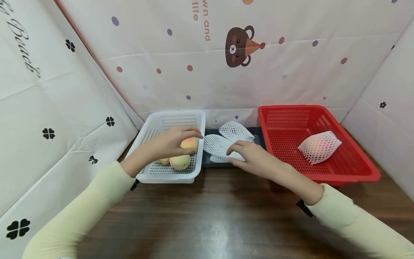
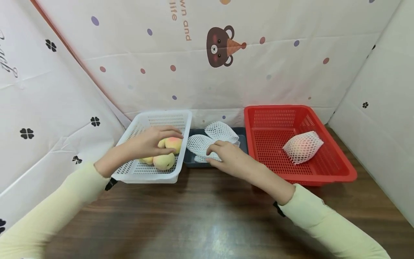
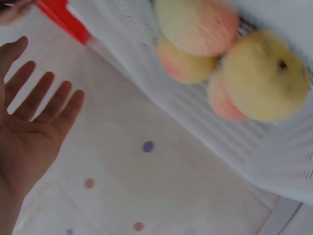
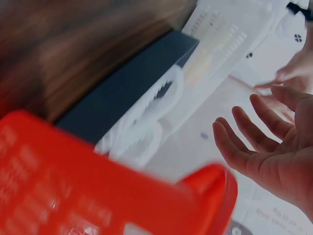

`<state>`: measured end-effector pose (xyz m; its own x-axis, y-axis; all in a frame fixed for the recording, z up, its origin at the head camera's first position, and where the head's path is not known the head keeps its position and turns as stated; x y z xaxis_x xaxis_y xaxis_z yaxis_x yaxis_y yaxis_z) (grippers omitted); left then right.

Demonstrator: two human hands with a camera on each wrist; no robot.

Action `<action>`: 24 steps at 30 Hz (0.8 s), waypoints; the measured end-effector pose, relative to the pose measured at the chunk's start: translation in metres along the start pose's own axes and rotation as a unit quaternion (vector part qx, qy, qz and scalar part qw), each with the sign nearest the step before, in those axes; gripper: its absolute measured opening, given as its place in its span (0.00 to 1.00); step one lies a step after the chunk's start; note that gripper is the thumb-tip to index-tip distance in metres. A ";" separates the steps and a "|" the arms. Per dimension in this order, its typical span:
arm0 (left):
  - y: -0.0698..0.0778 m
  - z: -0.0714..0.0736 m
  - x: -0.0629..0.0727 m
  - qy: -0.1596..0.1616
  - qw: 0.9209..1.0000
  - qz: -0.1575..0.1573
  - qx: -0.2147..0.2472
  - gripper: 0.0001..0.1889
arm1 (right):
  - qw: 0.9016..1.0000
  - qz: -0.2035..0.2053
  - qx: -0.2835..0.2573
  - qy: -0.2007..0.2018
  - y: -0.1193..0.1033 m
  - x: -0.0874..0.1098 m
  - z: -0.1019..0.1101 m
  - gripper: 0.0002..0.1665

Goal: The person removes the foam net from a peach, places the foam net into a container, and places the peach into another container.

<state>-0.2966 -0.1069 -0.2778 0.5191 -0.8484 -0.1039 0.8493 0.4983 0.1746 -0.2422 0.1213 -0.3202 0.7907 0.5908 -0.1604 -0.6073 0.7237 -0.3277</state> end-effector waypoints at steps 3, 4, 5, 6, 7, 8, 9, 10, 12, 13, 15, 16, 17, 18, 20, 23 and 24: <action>0.017 -0.003 0.015 0.021 1.000 -0.009 -0.009 0.21 | 1.000 -0.009 0.015 0.012 0.010 0.011 0.007 0.15; 0.022 -0.004 0.020 0.030 0.999 -0.011 -0.007 0.21 | 1.000 -0.008 0.019 0.014 0.013 0.014 0.009 0.15; 0.027 -0.005 0.024 0.041 0.999 -0.014 -0.007 0.22 | 1.000 -0.008 0.023 0.016 0.017 0.018 0.010 0.15; 0.030 -0.007 0.028 0.052 0.999 -0.014 -0.004 0.22 | 0.999 -0.008 0.027 0.018 0.021 0.021 0.011 0.15; 0.034 -0.010 0.031 0.062 0.998 -0.013 -0.001 0.22 | 0.999 -0.009 0.031 0.019 0.025 0.025 0.012 0.16; 0.038 -0.013 0.033 0.070 0.997 -0.010 -0.003 0.23 | 0.999 -0.009 0.035 0.020 0.029 0.028 0.013 0.16; 0.041 -0.017 0.034 0.075 0.997 -0.006 -0.004 0.23 | 0.999 -0.009 0.039 0.021 0.032 0.032 0.014 0.16; 0.044 -0.022 0.034 0.078 0.997 -0.002 -0.008 0.24 | 0.999 -0.010 0.042 0.021 0.036 0.036 0.014 0.16; 0.050 -0.034 0.033 0.077 0.997 0.001 -0.013 0.24 | 0.999 -0.016 0.045 0.020 0.042 0.042 0.014 0.16; 0.052 -0.040 0.032 0.076 0.997 0.001 -0.016 0.24 | 0.999 -0.019 0.046 0.019 0.045 0.044 0.014 0.17; 0.057 -0.050 0.031 0.071 0.997 0.002 -0.017 0.25 | 0.999 -0.022 0.044 0.016 0.048 0.048 0.014 0.18; 0.059 -0.053 0.031 0.070 0.997 0.000 -0.016 0.24 | 0.999 -0.025 0.041 0.016 0.048 0.049 0.014 0.18; 0.061 -0.056 0.030 0.069 0.998 -0.002 -0.015 0.24 | 0.999 -0.028 0.040 0.014 0.049 0.050 0.013 0.19; 0.063 -0.059 0.030 0.069 0.997 -0.004 -0.016 0.24 | 0.999 -0.031 0.040 0.014 0.049 0.051 0.014 0.20; 0.066 -0.062 0.030 0.073 0.997 -0.006 -0.020 0.24 | 0.998 -0.039 0.039 0.014 0.049 0.053 0.015 0.21; 0.069 -0.065 0.029 0.080 0.996 -0.017 -0.029 0.23 | 0.997 -0.059 0.042 0.018 0.052 0.055 0.017 0.23; 0.070 -0.066 0.029 0.083 0.996 -0.020 -0.031 0.23 | 0.997 -0.067 0.044 0.021 0.053 0.057 0.019 0.23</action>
<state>-0.2155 -0.0845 -0.3335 0.4889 -0.8294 -0.2705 0.8714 0.4791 0.1059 -0.2310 0.1996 -0.3292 0.8663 0.4733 -0.1597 -0.4995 0.8242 -0.2667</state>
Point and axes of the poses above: each hand's wrist, its own x-axis away from the middle knuckle, its own z-axis out of the back of the hand, y = z × x, the point moved 5 cm from there along -x, towards the middle knuckle, and after that the axes turned 5 degrees about -y, right-handed, at the moved point
